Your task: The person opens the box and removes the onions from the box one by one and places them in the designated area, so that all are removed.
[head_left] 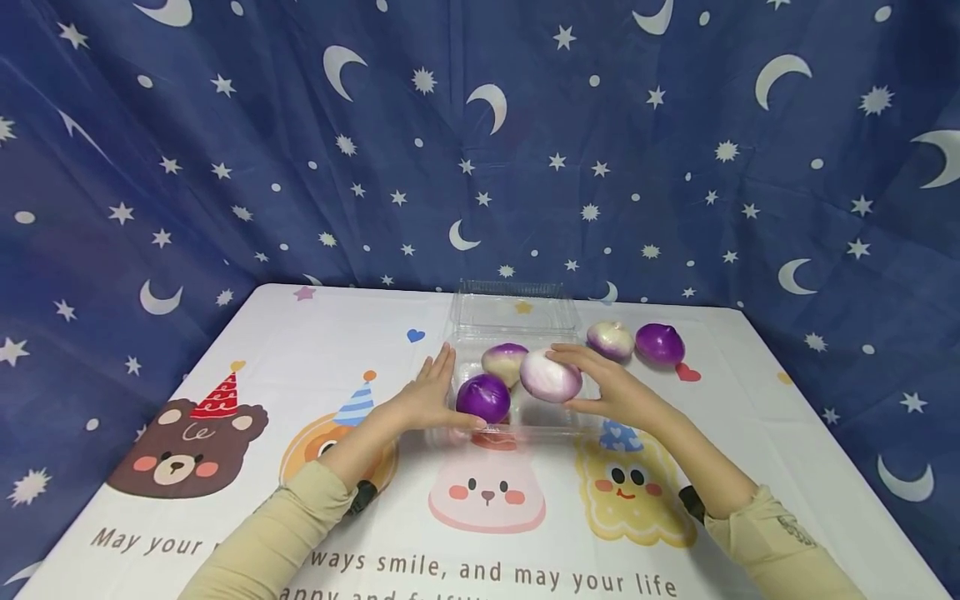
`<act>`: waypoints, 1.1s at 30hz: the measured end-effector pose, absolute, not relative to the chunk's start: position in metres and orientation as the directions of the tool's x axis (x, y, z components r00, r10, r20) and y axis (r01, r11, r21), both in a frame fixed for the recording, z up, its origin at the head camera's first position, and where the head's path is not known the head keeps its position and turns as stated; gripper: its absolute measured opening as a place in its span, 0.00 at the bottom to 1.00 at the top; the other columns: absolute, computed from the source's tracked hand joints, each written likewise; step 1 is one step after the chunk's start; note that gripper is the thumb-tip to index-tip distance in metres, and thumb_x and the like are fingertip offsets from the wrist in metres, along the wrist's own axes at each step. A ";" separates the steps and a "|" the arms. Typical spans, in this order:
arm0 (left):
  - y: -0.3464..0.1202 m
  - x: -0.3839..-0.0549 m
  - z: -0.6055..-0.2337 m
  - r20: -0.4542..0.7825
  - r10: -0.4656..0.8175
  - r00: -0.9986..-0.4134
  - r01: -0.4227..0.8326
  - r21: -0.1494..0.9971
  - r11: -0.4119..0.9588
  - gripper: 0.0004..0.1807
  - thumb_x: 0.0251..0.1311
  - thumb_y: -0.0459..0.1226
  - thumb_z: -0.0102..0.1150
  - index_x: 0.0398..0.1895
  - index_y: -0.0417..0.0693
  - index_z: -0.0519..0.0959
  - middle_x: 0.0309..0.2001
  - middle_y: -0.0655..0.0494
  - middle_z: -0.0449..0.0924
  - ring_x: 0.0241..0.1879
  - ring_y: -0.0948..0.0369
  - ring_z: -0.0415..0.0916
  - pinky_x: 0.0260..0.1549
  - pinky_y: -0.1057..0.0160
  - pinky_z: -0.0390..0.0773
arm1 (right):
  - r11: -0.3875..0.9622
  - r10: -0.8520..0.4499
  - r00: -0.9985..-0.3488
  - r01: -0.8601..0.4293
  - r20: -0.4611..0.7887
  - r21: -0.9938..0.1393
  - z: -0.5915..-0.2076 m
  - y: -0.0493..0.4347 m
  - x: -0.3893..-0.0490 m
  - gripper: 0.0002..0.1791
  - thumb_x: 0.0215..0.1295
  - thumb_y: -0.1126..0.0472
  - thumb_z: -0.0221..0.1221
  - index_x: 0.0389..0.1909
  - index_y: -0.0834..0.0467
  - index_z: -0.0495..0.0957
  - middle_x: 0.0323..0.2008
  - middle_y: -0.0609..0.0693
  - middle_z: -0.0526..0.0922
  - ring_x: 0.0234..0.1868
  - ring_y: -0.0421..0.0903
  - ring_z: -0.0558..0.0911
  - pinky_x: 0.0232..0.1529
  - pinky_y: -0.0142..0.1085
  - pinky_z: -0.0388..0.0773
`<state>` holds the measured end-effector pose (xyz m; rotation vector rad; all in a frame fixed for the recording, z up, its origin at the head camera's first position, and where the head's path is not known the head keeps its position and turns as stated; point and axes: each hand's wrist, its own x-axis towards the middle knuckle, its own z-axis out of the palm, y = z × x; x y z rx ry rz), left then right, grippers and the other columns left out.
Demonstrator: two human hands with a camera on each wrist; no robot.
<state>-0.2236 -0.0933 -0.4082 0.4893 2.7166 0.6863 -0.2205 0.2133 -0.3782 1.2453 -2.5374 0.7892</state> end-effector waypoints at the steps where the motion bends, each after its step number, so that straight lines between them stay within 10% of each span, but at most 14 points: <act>1: -0.094 -0.224 -0.408 -0.199 0.392 -0.898 0.250 0.502 0.828 0.71 0.41 0.66 0.64 0.74 0.41 0.32 0.75 0.49 0.23 0.74 0.41 0.29 0.63 0.31 0.51 | 0.500 -0.662 -0.624 -0.780 0.414 -0.376 -0.378 0.213 -0.220 0.38 0.48 0.64 0.71 0.61 0.62 0.68 0.61 0.58 0.72 0.63 0.57 0.70 0.59 0.48 0.72; 13: -0.095 -0.225 -0.413 -0.197 0.387 -0.901 0.245 0.505 0.828 0.71 0.40 0.67 0.64 0.74 0.40 0.32 0.75 0.48 0.24 0.73 0.40 0.30 0.62 0.30 0.50 | 0.478 -0.590 -0.659 -0.751 0.466 -0.456 -0.376 0.213 -0.209 0.39 0.47 0.70 0.69 0.62 0.64 0.64 0.62 0.61 0.70 0.58 0.56 0.74 0.50 0.42 0.79; 27: -0.096 -0.225 -0.411 -0.195 0.384 -0.902 0.249 0.492 0.834 0.71 0.40 0.67 0.64 0.74 0.40 0.32 0.75 0.48 0.23 0.74 0.41 0.30 0.62 0.31 0.51 | 0.357 -0.445 -0.739 -0.665 0.506 -0.656 -0.372 0.218 -0.197 0.45 0.50 0.79 0.62 0.68 0.64 0.52 0.58 0.66 0.67 0.56 0.22 0.68 0.49 0.18 0.72; 33: -0.094 -0.224 -0.408 -0.199 0.391 -0.899 0.252 0.495 0.832 0.71 0.41 0.66 0.64 0.74 0.40 0.32 0.75 0.48 0.23 0.74 0.41 0.30 0.63 0.31 0.51 | 0.317 -0.424 -0.750 -0.648 0.508 -0.692 -0.372 0.227 -0.194 0.48 0.52 0.81 0.57 0.73 0.55 0.49 0.65 0.42 0.61 0.58 0.22 0.67 0.47 0.19 0.74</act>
